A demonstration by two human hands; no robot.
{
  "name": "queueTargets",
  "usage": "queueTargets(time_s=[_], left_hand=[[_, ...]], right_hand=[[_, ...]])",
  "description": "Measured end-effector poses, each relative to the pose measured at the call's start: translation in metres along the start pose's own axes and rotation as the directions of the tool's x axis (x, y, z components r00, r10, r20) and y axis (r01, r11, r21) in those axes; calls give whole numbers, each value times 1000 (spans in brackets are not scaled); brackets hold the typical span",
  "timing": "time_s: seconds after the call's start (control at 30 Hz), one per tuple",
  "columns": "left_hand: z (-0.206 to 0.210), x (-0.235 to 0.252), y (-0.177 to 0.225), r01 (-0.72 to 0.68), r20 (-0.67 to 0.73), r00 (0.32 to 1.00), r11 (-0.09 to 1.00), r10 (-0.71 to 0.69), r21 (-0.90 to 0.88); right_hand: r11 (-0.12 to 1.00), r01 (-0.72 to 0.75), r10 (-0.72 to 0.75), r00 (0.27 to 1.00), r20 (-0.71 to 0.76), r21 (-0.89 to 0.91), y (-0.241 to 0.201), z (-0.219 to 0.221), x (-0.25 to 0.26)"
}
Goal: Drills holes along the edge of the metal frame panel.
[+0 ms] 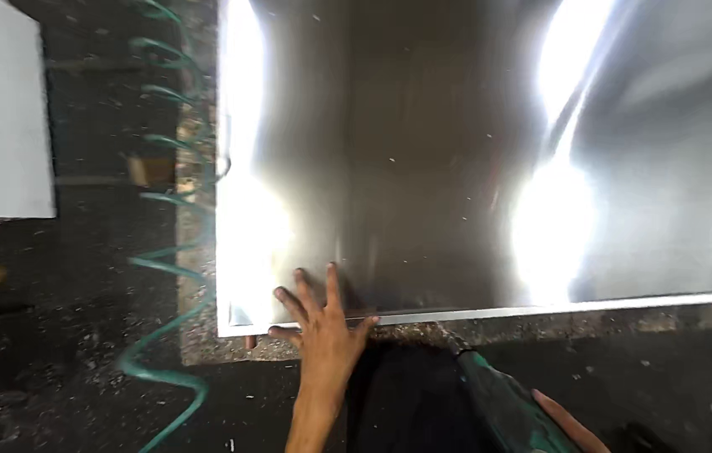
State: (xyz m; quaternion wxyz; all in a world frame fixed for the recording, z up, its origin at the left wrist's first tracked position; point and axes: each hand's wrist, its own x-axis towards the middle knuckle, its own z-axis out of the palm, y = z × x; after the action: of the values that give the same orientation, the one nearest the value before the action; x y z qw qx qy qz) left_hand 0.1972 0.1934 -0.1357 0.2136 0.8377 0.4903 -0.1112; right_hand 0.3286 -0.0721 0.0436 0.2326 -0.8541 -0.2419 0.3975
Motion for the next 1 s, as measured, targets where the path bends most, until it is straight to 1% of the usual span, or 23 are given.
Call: queueTargets(time_s=[0.17,0.3,0.4,0.57,0.9,1.0], left_hand=[[5,5,-6,-21,48,999,1000,21,0],[7,8,-8,-20,63,998,1000,20,-3],[8,8,-10,-43,50,998,999,43,-1],[4,9,-7,-14,104,995,1000,14,-2],[3,9,-7,6,133,991,1000,-7,6],[4,9,-7,3,123,992,1000,-4,9]], right_hand=[[995,-84,87,994,62,-50,-17,-1,1],[988,-124,130,990,59,-96,-23,1,7],[987,-129,134,990,47,-100,-24,3,10],[983,-145,150,988,37,-110,-30,3,12],[973,-187,195,979,54,-135,-39,1,16],[972,-186,194,980,47,-141,-41,2,17]])
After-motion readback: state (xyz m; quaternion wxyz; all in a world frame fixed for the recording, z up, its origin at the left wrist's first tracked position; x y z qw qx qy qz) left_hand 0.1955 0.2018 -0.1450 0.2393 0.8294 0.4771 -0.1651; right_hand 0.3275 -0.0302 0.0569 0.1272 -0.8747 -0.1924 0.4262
